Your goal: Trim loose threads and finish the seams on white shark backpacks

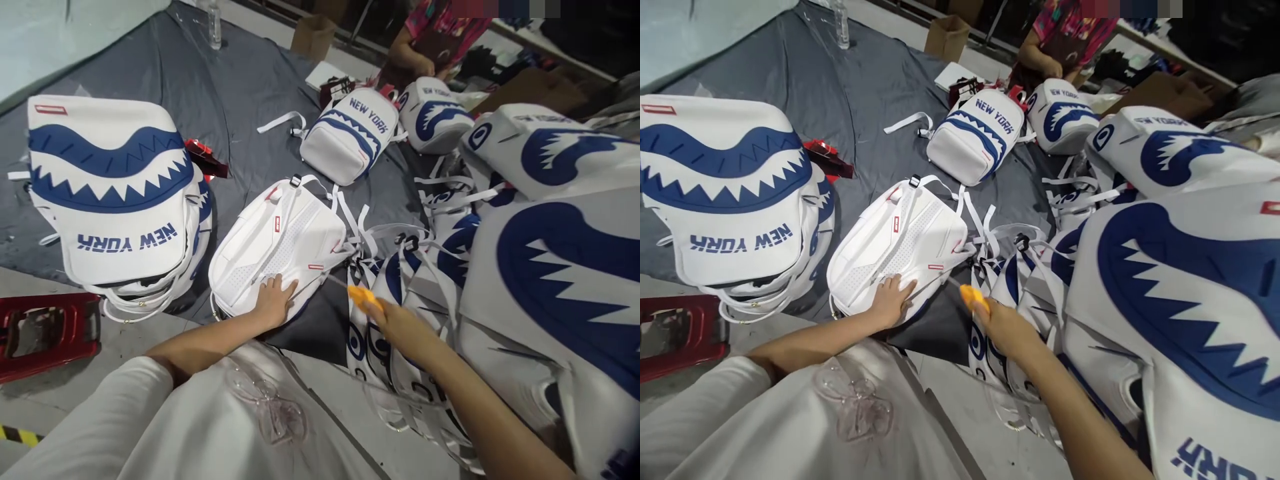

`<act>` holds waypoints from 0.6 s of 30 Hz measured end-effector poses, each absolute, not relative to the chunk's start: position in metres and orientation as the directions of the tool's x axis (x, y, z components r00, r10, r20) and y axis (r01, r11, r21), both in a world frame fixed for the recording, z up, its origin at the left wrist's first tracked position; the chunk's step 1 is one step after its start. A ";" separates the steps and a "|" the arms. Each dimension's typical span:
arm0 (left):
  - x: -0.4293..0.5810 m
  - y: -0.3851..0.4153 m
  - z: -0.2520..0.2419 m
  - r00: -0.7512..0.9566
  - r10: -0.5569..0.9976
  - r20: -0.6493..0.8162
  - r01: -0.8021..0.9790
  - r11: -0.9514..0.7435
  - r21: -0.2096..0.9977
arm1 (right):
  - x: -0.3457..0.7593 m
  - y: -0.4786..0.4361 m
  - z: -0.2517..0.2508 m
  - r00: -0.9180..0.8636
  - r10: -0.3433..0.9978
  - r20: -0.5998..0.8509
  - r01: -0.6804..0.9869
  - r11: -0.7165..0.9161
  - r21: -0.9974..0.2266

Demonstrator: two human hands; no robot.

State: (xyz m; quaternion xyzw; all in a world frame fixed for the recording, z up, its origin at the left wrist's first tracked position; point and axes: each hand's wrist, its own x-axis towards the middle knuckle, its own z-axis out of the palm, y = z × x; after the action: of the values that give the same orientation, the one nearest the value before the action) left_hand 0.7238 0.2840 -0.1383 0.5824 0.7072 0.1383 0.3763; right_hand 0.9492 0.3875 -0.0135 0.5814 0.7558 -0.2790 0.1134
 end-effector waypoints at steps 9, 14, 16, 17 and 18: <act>0.629 0.381 -0.105 -0.257 0.930 -0.261 0.481 0.357 0.801 | 0.954 0.347 -0.038 -0.354 0.578 -0.735 0.811 -0.201 -0.549; 0.584 0.493 -0.098 -0.475 0.830 -0.292 0.197 0.424 0.884 | 0.931 0.307 -0.079 -0.425 0.622 -0.658 0.700 -0.235 -0.674; 0.586 0.524 -0.101 -0.496 0.792 -0.355 0.081 0.450 0.890 | 0.924 0.296 -0.089 -0.435 0.632 -0.642 0.666 -0.254 -0.701; 0.589 0.537 -0.103 -0.499 0.774 -0.391 0.029 0.466 0.885 | 0.922 0.292 -0.093 -0.430 0.637 -0.640 0.649 -0.274 -0.709; 0.593 0.547 -0.106 -0.499 0.755 -0.424 -0.015 0.482 0.876 | 0.922 0.289 -0.095 -0.419 0.645 -0.639 0.635 -0.294 -0.714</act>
State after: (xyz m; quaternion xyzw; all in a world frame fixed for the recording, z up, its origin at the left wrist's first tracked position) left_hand 0.5927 0.5471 -0.1056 0.2490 0.7434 0.4440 0.4339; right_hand 0.9216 0.2891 -0.0955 0.5388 0.5940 -0.5973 -0.0043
